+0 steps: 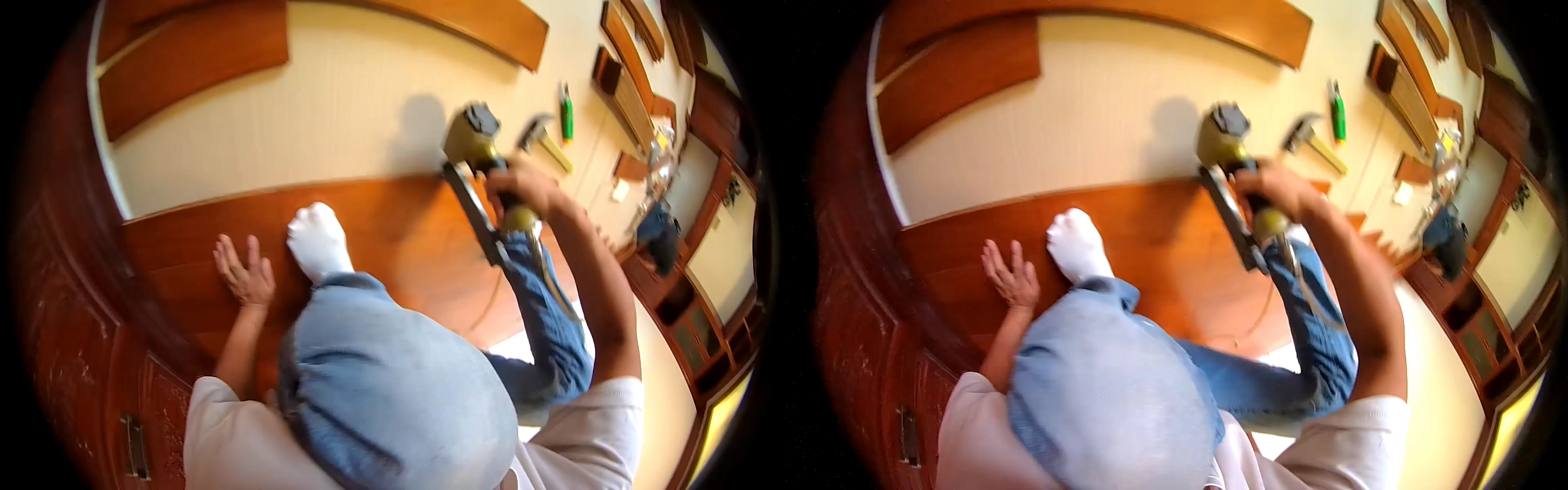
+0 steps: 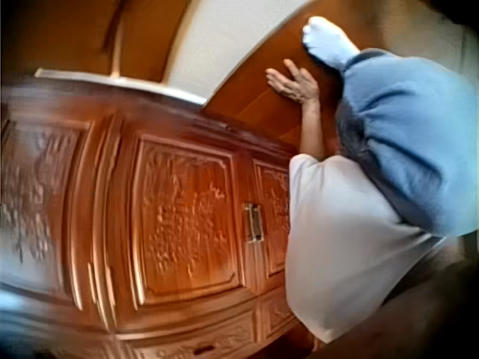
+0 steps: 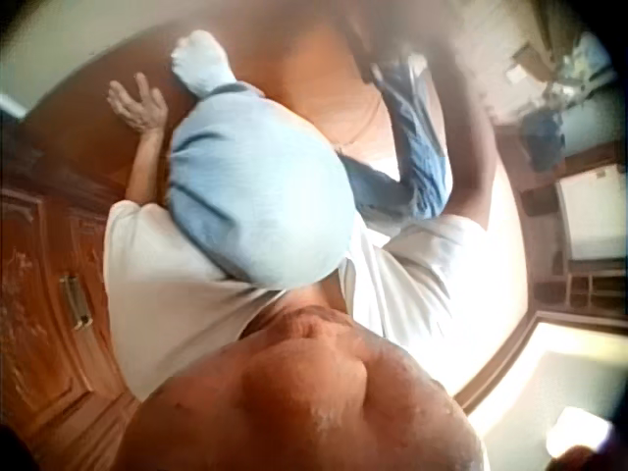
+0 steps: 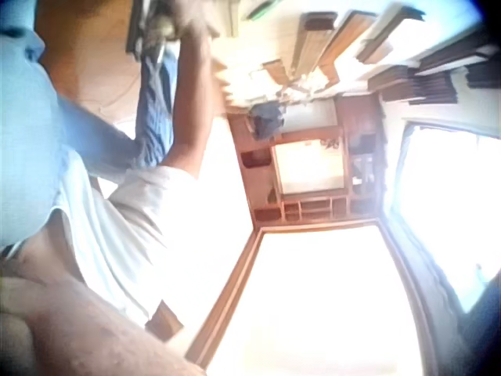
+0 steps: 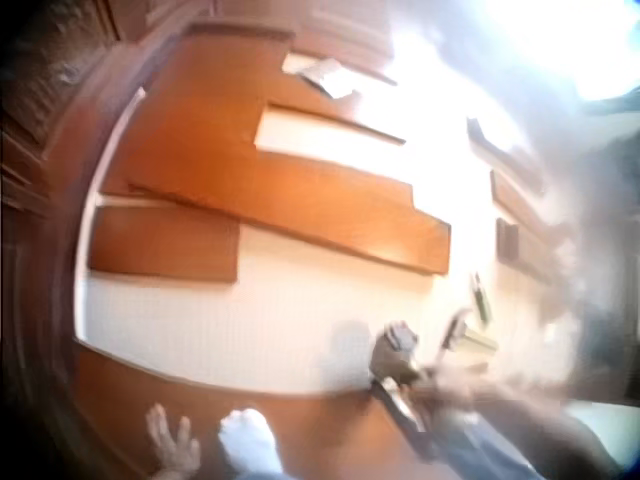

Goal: The person installs wooden panels onto a wall using a nail gun and a hammer.

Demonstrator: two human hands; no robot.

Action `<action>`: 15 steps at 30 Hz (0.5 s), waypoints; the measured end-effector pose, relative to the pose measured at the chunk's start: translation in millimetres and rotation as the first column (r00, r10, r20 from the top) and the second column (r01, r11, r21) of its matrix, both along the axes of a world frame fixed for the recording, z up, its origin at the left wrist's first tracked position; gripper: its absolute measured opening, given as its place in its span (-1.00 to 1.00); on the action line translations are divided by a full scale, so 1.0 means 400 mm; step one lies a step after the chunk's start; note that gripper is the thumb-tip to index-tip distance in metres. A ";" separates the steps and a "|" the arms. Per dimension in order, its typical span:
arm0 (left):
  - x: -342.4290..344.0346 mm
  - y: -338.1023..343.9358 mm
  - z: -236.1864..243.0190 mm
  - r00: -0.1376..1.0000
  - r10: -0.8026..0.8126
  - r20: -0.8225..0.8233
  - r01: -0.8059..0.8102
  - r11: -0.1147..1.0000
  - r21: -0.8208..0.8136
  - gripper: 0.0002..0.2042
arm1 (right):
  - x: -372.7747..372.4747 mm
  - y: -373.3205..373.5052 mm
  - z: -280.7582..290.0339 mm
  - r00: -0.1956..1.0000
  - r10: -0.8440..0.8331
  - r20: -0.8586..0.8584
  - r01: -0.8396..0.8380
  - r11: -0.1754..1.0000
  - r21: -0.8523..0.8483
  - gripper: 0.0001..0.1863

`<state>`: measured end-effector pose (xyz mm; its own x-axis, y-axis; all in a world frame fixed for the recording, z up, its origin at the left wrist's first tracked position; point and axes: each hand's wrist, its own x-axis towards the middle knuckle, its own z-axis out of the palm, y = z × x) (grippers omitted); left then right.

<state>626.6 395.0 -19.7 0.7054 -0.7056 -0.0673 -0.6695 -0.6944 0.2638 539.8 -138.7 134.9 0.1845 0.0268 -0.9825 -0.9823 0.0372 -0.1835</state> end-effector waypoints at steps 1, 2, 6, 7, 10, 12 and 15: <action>0.002 -0.004 0.001 1.000 0.008 -0.004 -0.008 0.999 -0.034 -0.50 | 0.002 0.015 0.014 0.994 0.101 0.046 -0.097 0.991 -0.090 -0.48; -0.001 0.007 -0.008 1.000 0.018 0.017 -0.017 0.999 -0.041 -0.50 | 0.012 0.064 0.050 0.987 0.146 0.073 -0.123 0.959 -0.254 -0.38; 0.010 0.021 0.020 0.999 0.033 0.010 -0.033 0.999 -0.011 -0.52 | -0.048 0.064 0.199 0.883 0.469 -0.021 -0.422 0.772 -0.475 -0.01; 0.022 0.004 0.017 0.999 0.029 0.014 -0.028 0.999 -0.028 -0.53 | -0.087 0.046 0.215 0.918 0.384 0.095 -0.296 0.827 -0.477 0.04; 0.022 0.014 0.019 0.999 0.010 0.042 -0.008 0.998 -0.061 -0.53 | -0.242 0.015 0.217 0.864 0.499 0.070 -0.371 0.723 -0.583 0.05; 0.012 -0.004 0.025 0.999 0.043 0.013 -0.042 0.997 -0.066 -0.52 | -0.317 0.006 0.197 0.896 0.440 0.060 -0.297 0.694 -0.656 0.04; 0.007 -0.010 0.009 0.999 0.015 0.052 -0.008 0.992 -0.130 -0.52 | -0.369 0.021 0.186 0.919 0.305 0.251 -0.062 0.739 -0.671 -0.03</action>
